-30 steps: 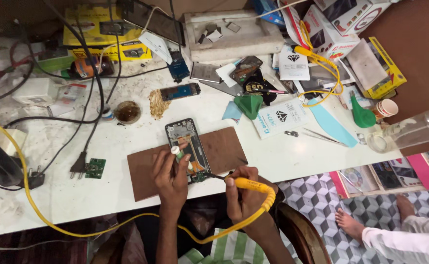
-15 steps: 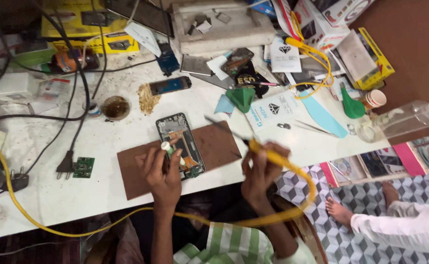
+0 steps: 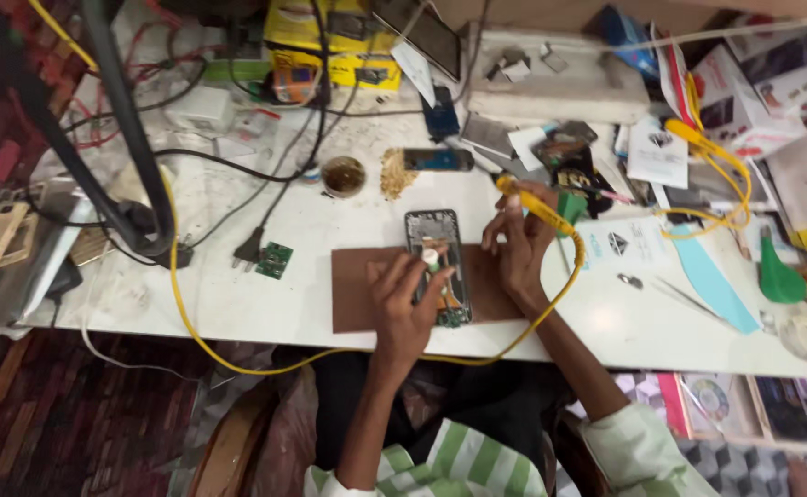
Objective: The person applies a liquid from a small bottle onto the motherboard of a disassembled smartphone and then uses a soldering iron to work on the circuit board. The person repeatedly applies the liquid and solders different areas of the board.
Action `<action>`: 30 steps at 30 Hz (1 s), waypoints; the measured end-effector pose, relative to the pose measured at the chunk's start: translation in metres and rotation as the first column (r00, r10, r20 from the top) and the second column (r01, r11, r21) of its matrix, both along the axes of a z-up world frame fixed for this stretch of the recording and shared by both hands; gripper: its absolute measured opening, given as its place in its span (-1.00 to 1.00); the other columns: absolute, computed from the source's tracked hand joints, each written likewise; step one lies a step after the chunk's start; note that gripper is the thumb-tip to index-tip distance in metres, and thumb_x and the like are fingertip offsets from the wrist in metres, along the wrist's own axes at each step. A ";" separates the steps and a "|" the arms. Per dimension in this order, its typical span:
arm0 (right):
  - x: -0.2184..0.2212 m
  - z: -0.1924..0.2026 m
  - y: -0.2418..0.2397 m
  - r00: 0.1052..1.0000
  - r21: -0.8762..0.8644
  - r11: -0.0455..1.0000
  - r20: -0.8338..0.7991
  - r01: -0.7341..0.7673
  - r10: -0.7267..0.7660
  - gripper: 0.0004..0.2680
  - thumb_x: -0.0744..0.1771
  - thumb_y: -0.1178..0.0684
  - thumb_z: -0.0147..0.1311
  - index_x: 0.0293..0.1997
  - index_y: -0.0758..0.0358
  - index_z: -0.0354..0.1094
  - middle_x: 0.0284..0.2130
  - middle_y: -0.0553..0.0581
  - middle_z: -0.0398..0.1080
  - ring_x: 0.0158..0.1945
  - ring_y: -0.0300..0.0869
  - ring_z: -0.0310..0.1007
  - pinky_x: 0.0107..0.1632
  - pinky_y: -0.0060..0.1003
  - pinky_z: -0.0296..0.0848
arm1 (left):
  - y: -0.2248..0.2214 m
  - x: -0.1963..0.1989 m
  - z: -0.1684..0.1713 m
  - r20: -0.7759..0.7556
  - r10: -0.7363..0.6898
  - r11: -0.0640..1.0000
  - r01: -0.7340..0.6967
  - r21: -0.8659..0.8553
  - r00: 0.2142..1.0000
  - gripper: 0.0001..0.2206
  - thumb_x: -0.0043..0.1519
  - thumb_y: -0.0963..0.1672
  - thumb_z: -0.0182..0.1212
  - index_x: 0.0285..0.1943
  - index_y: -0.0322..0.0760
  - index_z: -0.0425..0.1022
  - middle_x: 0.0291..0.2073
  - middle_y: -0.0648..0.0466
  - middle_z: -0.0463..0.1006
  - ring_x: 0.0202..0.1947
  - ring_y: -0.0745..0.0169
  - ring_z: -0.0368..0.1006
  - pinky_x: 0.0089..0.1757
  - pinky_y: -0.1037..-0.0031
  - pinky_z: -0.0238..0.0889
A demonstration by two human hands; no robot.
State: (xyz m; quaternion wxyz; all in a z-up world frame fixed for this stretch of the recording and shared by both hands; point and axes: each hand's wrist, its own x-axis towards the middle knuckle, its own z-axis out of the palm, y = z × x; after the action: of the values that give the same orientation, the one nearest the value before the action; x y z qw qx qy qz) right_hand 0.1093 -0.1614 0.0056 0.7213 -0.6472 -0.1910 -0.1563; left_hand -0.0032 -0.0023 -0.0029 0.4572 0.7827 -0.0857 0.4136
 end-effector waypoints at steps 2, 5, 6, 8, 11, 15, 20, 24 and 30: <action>-0.004 0.001 0.006 0.998 0.027 0.998 -0.021 -0.051 0.052 -0.82 0.48 0.03 -0.13 0.19 0.22 0.09 -0.20 0.18 0.32 -0.57 -0.28 0.37 -0.61 -0.48 0.19 | 0.002 0.001 0.010 0.051 0.030 0.997 -0.034 0.072 0.998 -0.84 0.21 -0.18 0.37 -0.08 -0.33 0.59 -0.27 0.01 0.55 -0.26 0.07 0.44 -0.13 0.25 0.09; -0.009 -0.003 0.006 0.994 -0.046 0.994 -0.024 -0.103 0.102 -0.82 0.49 0.03 -0.12 0.20 0.22 0.13 -0.17 0.21 0.33 -0.55 -0.26 0.38 -0.60 -0.49 0.14 | 0.004 -0.004 0.016 -0.020 -0.039 0.998 0.038 -0.053 0.999 -0.79 0.22 -0.18 0.38 0.02 -0.28 0.62 -0.28 0.06 0.58 -0.29 0.13 0.44 -0.17 0.32 0.09; -0.011 -0.004 0.007 0.993 -0.038 0.993 -0.049 -0.112 0.111 -0.82 0.49 0.03 -0.11 0.20 0.22 0.12 -0.17 0.21 0.33 -0.55 -0.26 0.38 -0.61 -0.50 0.15 | 0.005 -0.005 0.017 -0.025 -0.040 0.997 0.039 -0.063 0.999 -0.79 0.22 -0.17 0.38 0.03 -0.28 0.61 -0.27 0.06 0.58 -0.29 0.12 0.42 -0.17 0.33 0.10; -0.006 -0.001 0.008 0.990 -0.022 0.993 -0.071 -0.120 0.118 -0.82 0.48 0.04 -0.09 0.20 0.22 0.11 -0.16 0.21 0.32 -0.55 -0.27 0.38 -0.61 -0.50 0.17 | 0.005 -0.002 0.020 -0.013 -0.044 0.997 0.043 -0.063 0.999 -0.79 0.23 -0.18 0.38 0.03 -0.28 0.61 -0.26 0.06 0.59 -0.30 0.12 0.42 -0.17 0.34 0.09; 0.000 -0.001 0.011 0.983 0.026 0.985 -0.069 -0.171 0.172 -0.81 0.48 0.02 -0.08 0.19 0.23 0.12 -0.13 0.23 0.33 -0.55 -0.26 0.38 -0.60 -0.49 0.18 | 0.007 -0.005 0.019 0.000 -0.046 0.998 0.046 -0.048 0.999 -0.80 0.23 -0.18 0.36 0.01 -0.30 0.61 -0.26 0.07 0.60 -0.31 0.13 0.44 -0.18 0.33 0.08; 0.014 -0.002 0.023 0.949 -0.026 0.954 -0.109 -0.300 0.295 -0.79 0.49 -0.03 -0.13 0.21 0.24 0.16 -0.12 0.22 0.37 -0.53 -0.29 0.38 -0.54 -0.48 0.26 | 0.005 -0.002 0.018 0.018 -0.039 0.997 0.040 -0.059 0.999 -0.83 0.22 -0.18 0.36 -0.03 -0.31 0.60 -0.27 0.07 0.60 -0.30 0.13 0.47 -0.18 0.32 0.07; 0.044 -0.002 0.048 0.905 -0.153 0.901 -0.208 -0.406 0.372 -0.75 0.46 -0.03 -0.11 0.24 0.24 0.21 -0.09 0.19 0.46 -0.54 -0.29 0.43 -0.59 -0.49 0.24 | 0.004 -0.004 0.013 0.006 -0.065 0.992 0.065 -0.104 0.998 -0.83 0.25 -0.17 0.35 -0.01 -0.31 0.58 -0.23 0.07 0.60 -0.25 0.12 0.49 -0.16 0.33 0.10; 0.044 0.004 0.054 0.899 -0.262 0.869 -0.251 -0.420 0.359 -0.72 0.45 -0.02 -0.09 0.30 0.23 0.23 -0.02 0.13 0.49 -0.53 -0.33 0.43 -0.55 -0.52 0.24 | 0.004 -0.002 0.015 -0.057 -0.021 0.998 0.017 -0.061 0.998 -0.81 0.22 -0.16 0.37 -0.02 -0.29 0.63 -0.29 0.07 0.58 -0.30 0.12 0.42 -0.16 0.32 0.09; 0.028 0.021 0.057 0.870 -0.313 0.812 -0.178 -0.494 0.461 -0.75 0.46 0.06 -0.02 0.28 0.31 0.35 -0.05 0.09 0.44 -0.43 -0.39 0.40 -0.38 -0.49 0.46 | 0.005 -0.002 0.014 0.011 -0.011 1.000 0.011 0.006 1.000 -0.82 0.26 -0.16 0.33 0.00 -0.28 0.59 -0.23 0.11 0.61 -0.26 0.19 0.43 -0.15 0.32 0.05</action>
State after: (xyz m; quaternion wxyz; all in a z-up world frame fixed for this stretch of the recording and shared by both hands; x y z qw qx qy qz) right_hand 0.1371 -0.1048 0.0262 0.6194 -0.7021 -0.3378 0.0965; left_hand -0.0048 0.0024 0.0112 0.4566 0.7813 -0.0936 0.4151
